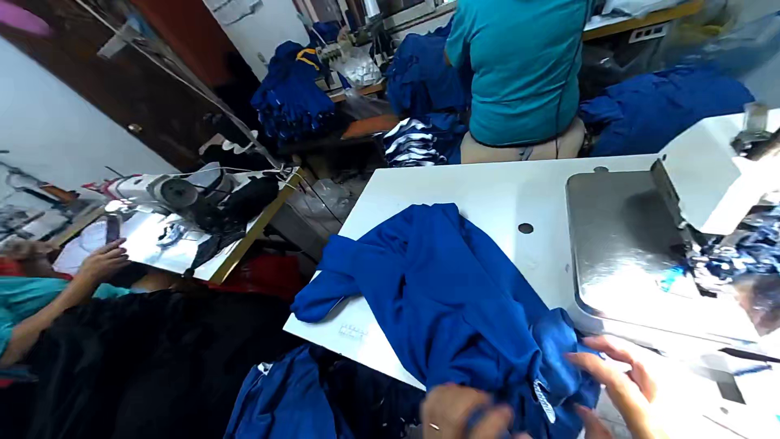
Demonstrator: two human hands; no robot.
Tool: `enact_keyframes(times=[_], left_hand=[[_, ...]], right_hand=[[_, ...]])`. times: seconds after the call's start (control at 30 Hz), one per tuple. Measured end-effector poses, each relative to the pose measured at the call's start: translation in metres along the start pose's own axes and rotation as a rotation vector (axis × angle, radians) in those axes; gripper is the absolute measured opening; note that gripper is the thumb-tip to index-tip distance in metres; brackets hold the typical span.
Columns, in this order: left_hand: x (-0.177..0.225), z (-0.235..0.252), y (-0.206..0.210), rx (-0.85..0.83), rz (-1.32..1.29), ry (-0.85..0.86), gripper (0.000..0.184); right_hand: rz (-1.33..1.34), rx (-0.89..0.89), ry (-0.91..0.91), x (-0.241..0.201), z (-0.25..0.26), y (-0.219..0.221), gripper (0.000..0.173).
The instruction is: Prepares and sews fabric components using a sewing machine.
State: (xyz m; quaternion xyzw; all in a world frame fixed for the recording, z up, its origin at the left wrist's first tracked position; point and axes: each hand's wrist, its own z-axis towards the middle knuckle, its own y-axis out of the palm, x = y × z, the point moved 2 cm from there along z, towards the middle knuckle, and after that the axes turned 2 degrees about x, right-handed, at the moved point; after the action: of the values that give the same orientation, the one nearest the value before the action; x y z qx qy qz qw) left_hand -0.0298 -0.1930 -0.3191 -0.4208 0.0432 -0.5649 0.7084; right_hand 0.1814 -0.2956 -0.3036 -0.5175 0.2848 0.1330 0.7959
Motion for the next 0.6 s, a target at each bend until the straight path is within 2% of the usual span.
enact_keyframes(times=[0.07, 0.1, 0.13, 0.17, 0.23, 0.3, 0.4, 0.47, 0.53, 0.6], left_hand=[[-0.022, 0.018, -0.008, -0.028, 0.148, -0.200, 0.045], [-0.035, 0.024, -0.010, -0.045, 0.160, -0.241, 0.041], [-0.052, 0.023, -0.014, -0.034, 0.155, -0.227, 0.029], [-0.065, 0.025, -0.022, 0.001, 0.125, -0.187, 0.020], [-0.076, 0.032, -0.044, 0.138, 0.062, -0.108, 0.013], [-0.074, 0.034, -0.059, 0.218, 0.030, -0.032, 0.010], [-0.070, 0.022, -0.051, 0.156, -0.053, 0.135, 0.010], [-0.066, 0.007, -0.042, 0.110, -0.099, 0.219, 0.008], [-0.056, -0.008, -0.041, 0.065, -0.154, 0.220, 0.014], [-0.043, -0.023, -0.038, 0.035, -0.224, 0.150, 0.021]], right_hand=[[-0.071, -0.043, -0.131, -0.003, 0.014, 0.007, 0.045], [-0.090, -0.001, -0.174, 0.003, 0.016, 0.014, 0.032], [-0.085, 0.069, -0.178, 0.012, 0.014, 0.018, 0.022], [-0.074, 0.158, -0.151, 0.021, 0.008, 0.015, 0.022], [-0.084, 0.333, -0.044, 0.029, -0.006, -0.007, 0.023], [-0.116, 0.418, 0.060, 0.033, -0.020, -0.025, 0.024], [-0.099, 0.426, 0.161, 0.038, -0.032, -0.026, 0.026], [0.006, 0.486, 0.220, 0.044, -0.037, -0.022, 0.024], [0.190, 0.553, 0.276, 0.052, -0.041, -0.020, 0.016], [0.331, 0.592, 0.322, 0.065, -0.044, -0.022, 0.009]])
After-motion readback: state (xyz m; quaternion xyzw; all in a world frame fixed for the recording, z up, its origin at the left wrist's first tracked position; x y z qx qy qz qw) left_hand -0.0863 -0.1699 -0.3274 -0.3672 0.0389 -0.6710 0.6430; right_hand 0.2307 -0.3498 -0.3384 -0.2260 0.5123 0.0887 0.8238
